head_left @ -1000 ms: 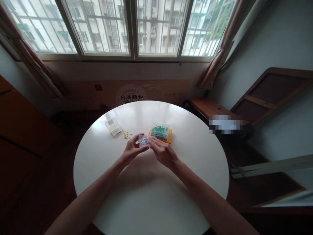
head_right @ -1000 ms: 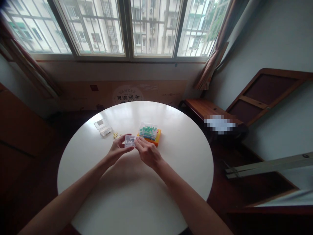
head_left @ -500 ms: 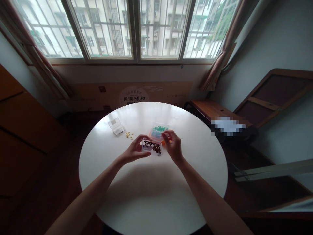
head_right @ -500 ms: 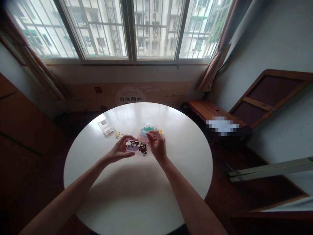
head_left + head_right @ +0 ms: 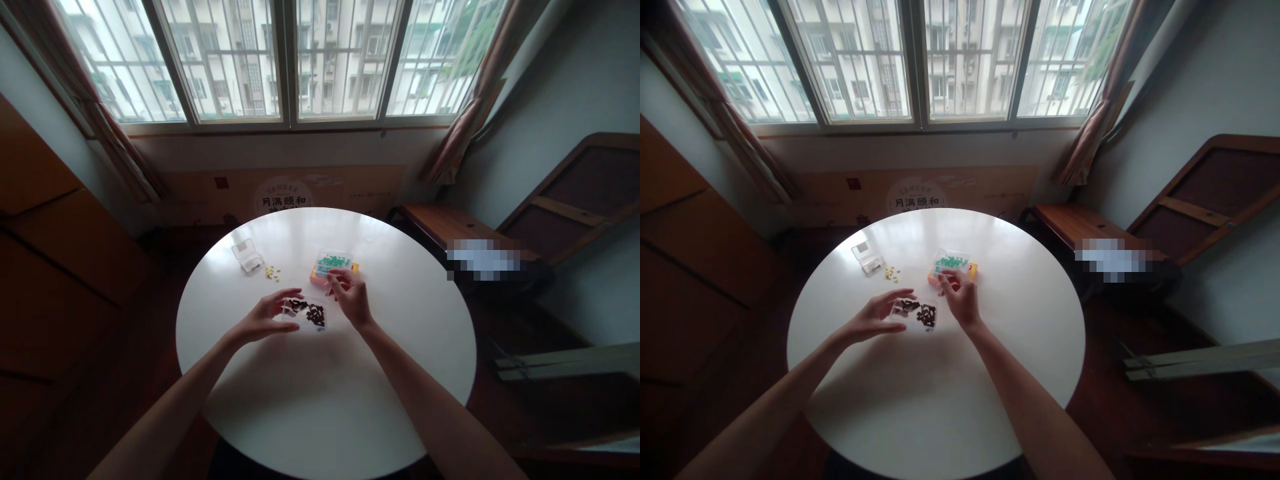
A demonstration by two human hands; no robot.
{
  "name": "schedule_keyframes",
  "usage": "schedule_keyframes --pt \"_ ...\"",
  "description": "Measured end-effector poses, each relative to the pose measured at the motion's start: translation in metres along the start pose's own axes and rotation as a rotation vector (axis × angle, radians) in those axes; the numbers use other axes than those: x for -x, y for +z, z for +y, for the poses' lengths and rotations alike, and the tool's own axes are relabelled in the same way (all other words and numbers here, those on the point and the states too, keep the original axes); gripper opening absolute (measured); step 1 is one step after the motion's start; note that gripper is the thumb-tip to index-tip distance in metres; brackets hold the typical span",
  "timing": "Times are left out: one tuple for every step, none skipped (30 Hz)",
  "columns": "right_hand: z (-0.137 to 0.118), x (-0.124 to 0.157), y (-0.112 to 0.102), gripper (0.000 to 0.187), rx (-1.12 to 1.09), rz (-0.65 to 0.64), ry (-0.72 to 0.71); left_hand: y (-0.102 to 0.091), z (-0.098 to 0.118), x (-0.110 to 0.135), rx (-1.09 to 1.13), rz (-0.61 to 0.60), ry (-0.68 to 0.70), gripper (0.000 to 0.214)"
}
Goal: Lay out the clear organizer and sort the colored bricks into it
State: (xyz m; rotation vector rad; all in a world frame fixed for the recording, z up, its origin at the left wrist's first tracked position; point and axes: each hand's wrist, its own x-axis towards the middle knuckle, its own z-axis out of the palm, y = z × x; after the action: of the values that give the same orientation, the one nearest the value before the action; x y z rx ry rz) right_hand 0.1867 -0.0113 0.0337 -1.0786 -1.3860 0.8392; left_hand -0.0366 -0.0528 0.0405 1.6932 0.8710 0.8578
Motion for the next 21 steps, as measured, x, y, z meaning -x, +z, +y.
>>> schedule_keyframes --pt "0.000 0.000 0.001 0.042 0.011 -0.004 -0.020 -0.004 0.000 0.003 0.012 0.042 -0.023 0.068" --pt "0.000 0.000 0.001 0.042 0.022 -0.008 -0.036 -0.008 -0.001 0.006 0.020 0.082 -0.047 0.067" --pt "0.001 0.001 0.002 0.041 0.033 -0.014 -0.044 -0.013 -0.002 0.009 0.023 0.121 -0.069 0.068" --pt "0.002 0.001 0.002 0.039 0.042 -0.021 -0.048 -0.019 -0.002 0.013 0.016 0.164 -0.090 0.069" --pt "0.002 0.001 0.003 0.038 0.051 -0.029 -0.049 -0.024 -0.003 0.016 -0.003 0.215 -0.107 0.070" --pt "0.003 0.001 0.003 0.037 0.061 -0.038 -0.050 -0.030 -0.004 0.020 -0.034 0.276 -0.121 0.071" --pt "0.004 0.002 0.004 0.036 0.073 -0.048 -0.053 -0.036 -0.006 0.024 -0.075 0.343 -0.132 0.070" --pt "0.004 0.002 0.004 0.035 0.086 -0.059 -0.057 -0.042 -0.008 0.027 -0.124 0.411 -0.138 0.069" --pt "0.004 0.003 0.004 0.033 0.098 -0.070 -0.063 -0.048 -0.010 0.030 -0.176 0.475 -0.140 0.068" --pt "0.004 0.003 0.005 0.032 0.109 -0.080 -0.071 -0.053 -0.012 0.032 -0.230 0.531 -0.137 0.067" --pt "0.004 0.004 0.005 0.031 0.120 -0.092 -0.081 -0.058 -0.014 0.035 -0.286 0.576 -0.128 0.067" --pt "0.004 0.005 0.006 0.031 0.131 -0.102 -0.092 -0.062 -0.017 0.037 -0.345 0.610 -0.118 0.068" --pt "0.004 0.005 0.006 0.030 0.141 -0.110 -0.103 -0.065 -0.019 0.038 -0.407 0.636 -0.106 0.068" --pt "0.005 0.006 0.007 0.030 0.152 -0.117 -0.112 -0.068 -0.021 0.039 -0.471 0.653 -0.094 0.068" --pt "0.006 0.006 0.007 0.029 0.164 -0.122 -0.122 -0.069 -0.023 0.040 -0.533 0.662 -0.081 0.068" --pt "0.007 0.006 0.008 0.029 0.176 -0.125 -0.130 -0.070 -0.024 0.041 -0.593 0.665 -0.067 0.066" --pt "0.008 0.006 0.008 0.029 0.187 -0.129 -0.136 -0.069 -0.024 0.041 -0.648 0.662 -0.053 0.065" --pt "0.009 0.007 0.008 0.029 0.196 -0.133 -0.140 -0.069 -0.024 0.041 -0.697 0.651 -0.039 0.063" --pt "0.011 0.007 0.009 0.029 0.204 -0.137 -0.143 -0.068 -0.024 0.041 -0.741 0.638 -0.026 0.062" --pt "0.012 0.007 0.009 0.029 0.209 -0.139 -0.144 -0.067 -0.023 0.040 -0.782 0.626 -0.014 0.062" --pt "0.012 0.007 0.009 0.029 0.213 -0.142 -0.145 -0.066 -0.022 0.039 -0.820 0.618 -0.003 0.061"
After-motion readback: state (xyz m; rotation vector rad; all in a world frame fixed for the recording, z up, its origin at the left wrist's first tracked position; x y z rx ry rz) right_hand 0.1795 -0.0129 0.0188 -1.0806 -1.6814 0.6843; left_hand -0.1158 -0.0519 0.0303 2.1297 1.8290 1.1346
